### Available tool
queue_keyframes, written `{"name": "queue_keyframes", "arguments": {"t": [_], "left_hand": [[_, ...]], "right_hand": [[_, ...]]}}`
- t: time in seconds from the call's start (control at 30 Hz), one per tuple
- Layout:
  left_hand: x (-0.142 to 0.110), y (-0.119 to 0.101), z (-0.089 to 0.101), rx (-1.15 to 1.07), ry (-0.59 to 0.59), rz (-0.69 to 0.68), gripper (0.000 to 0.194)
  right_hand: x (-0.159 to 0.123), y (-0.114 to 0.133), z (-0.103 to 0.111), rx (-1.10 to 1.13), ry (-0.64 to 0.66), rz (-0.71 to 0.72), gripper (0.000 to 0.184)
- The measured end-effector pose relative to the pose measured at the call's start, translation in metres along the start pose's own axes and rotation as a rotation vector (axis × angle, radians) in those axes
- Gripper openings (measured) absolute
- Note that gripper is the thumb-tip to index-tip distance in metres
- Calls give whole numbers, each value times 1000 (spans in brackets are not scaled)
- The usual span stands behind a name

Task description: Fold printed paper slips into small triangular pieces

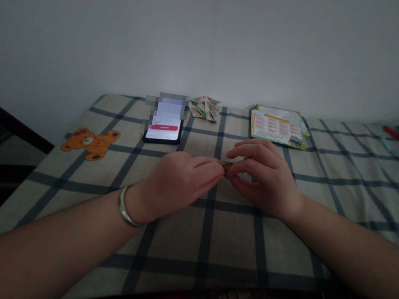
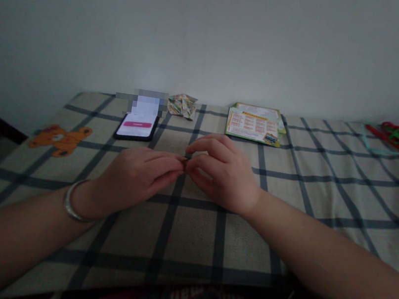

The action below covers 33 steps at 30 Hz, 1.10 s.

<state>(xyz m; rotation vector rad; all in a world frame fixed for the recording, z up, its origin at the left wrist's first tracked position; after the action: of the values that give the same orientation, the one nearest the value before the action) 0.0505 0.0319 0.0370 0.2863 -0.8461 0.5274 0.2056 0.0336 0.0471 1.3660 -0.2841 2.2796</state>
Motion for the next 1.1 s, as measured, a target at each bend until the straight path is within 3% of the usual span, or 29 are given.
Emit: {"name": "queue_keyframes", "arguments": {"t": [0.6, 0.9, 1.1], "left_hand": [[-3, 1, 1, 79, -7, -76, 10], [-2, 0, 0, 116, -49, -67, 19], [-4, 2, 0, 113, -69, -61, 15]], "right_hand": [[-1, -11, 2, 35, 2, -74, 12], [-5, -13, -3, 78, 62, -233, 12], [-7, -15, -4, 69, 86, -300, 14]]}}
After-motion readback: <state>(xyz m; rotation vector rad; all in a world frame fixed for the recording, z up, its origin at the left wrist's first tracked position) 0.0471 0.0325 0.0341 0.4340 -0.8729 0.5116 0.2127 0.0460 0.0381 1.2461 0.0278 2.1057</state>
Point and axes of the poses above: each hand's wrist, its own x-axis towards the middle knuckle, its own z-axis out of the back of the hand, y = z × x, the point moved 5 cm from there along x, towards the middle knuckle, and after that the axes turned 15 degrees about -y, right-handed, at the moved point
